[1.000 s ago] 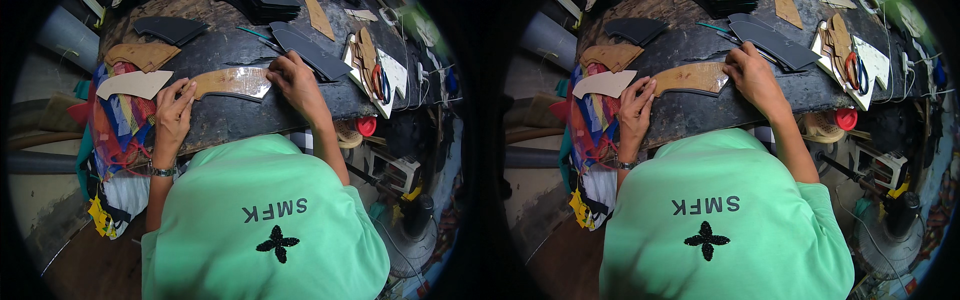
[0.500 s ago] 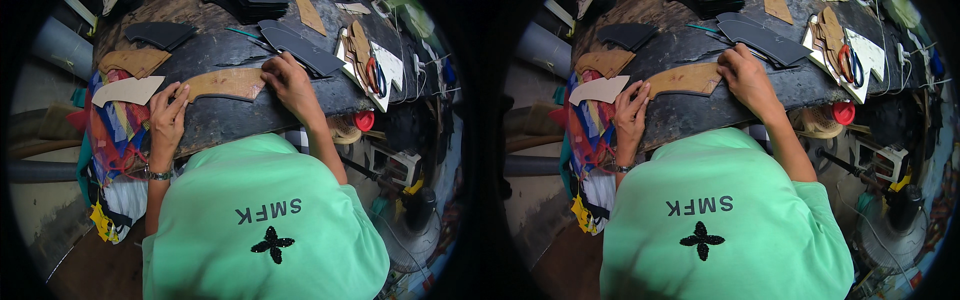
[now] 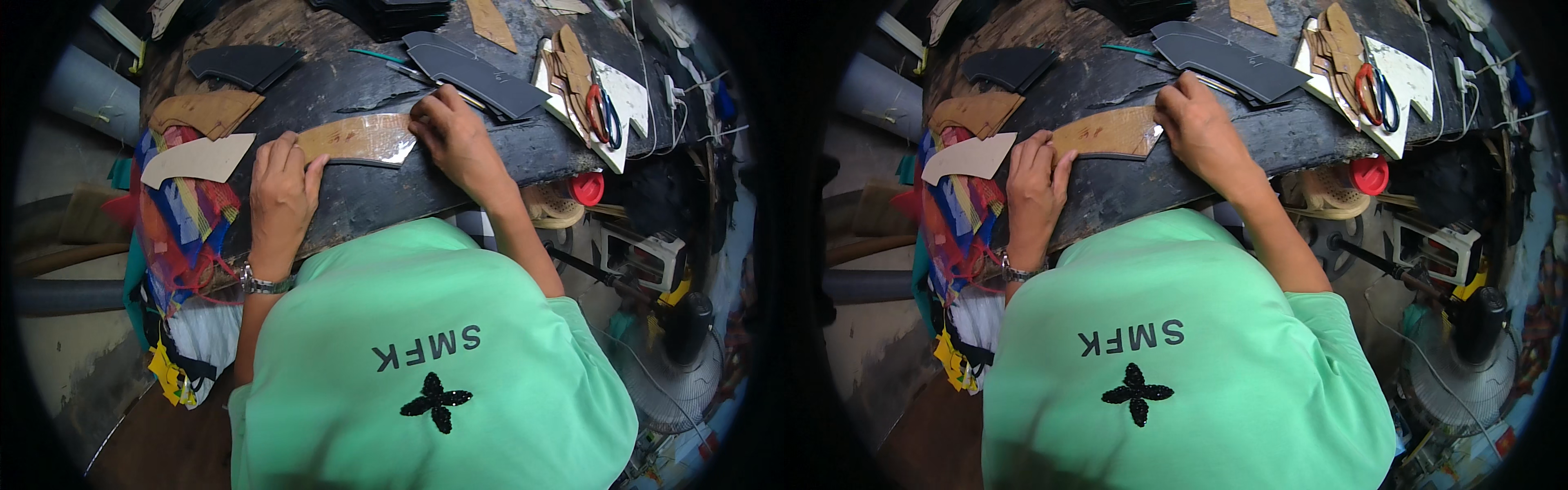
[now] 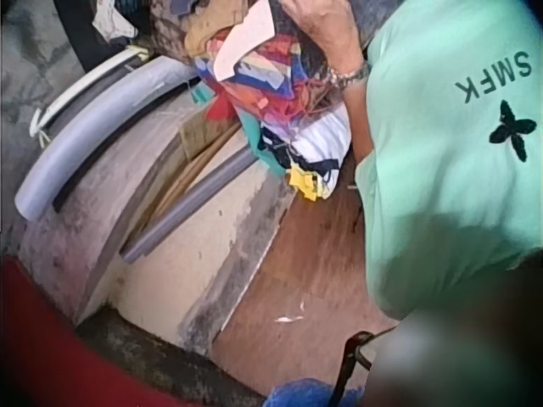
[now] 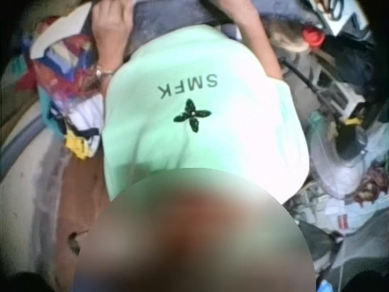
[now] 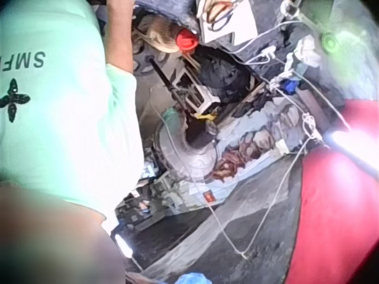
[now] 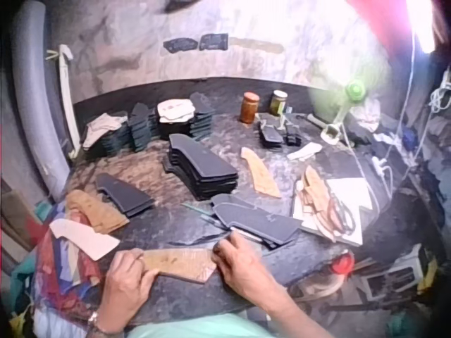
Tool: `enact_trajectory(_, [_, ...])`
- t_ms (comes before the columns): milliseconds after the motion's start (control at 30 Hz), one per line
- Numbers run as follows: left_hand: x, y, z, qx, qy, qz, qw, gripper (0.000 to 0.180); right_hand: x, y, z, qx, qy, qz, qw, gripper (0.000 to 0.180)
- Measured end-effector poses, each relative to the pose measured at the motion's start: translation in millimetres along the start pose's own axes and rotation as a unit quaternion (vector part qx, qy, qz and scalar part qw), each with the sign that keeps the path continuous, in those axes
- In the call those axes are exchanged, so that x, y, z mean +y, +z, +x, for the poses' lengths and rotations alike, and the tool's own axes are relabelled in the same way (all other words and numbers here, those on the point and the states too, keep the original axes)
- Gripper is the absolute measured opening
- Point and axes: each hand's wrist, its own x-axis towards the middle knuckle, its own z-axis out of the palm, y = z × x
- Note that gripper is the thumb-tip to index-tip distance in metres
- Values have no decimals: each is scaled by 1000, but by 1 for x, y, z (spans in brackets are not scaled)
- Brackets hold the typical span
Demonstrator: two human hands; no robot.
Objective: The person repeatedly places a cardboard template on dark material, marks the outline with a pen, and cuts along the line with scissors. The cut pieces are stacked on the table.
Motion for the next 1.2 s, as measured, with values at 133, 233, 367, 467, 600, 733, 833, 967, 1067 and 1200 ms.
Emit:
enact_trajectory(133, [17,-4,13,-75,-19,83,993,42,3,-5,-4,49,-38,-65,996,18])
enact_trajectory(233, [24,-11,15,-117,-2,117,986,49,10,-18,-6,101,32,-193,976,23])
enact_trajectory(367, [29,-13,17,-112,31,126,985,53,16,-32,-10,64,44,-288,954,29])
enact_trajectory(467, [30,-8,17,-93,46,119,987,49,18,-34,-9,16,9,-330,944,30])
enact_trajectory(600, [33,-1,17,-82,40,95,991,47,18,-32,3,0,-47,-363,930,26])
enact_trajectory(733, [35,1,19,-96,17,83,992,45,8,-41,7,-69,23,-330,941,27])
enact_trajectory(833, [37,-2,19,-83,60,109,989,48,-4,-49,1,-33,2,-111,993,20])
enact_trajectory(967, [43,-6,19,-132,70,118,982,57,-12,-27,-10,-20,89,472,877,13])
enact_trajectory(1067, [44,-8,21,-146,72,129,978,60,-3,-10,-14,-15,100,419,902,19])
enact_trajectory(1200, [45,-8,22,-133,76,134,979,58,10,5,-17,0,66,359,931,21])
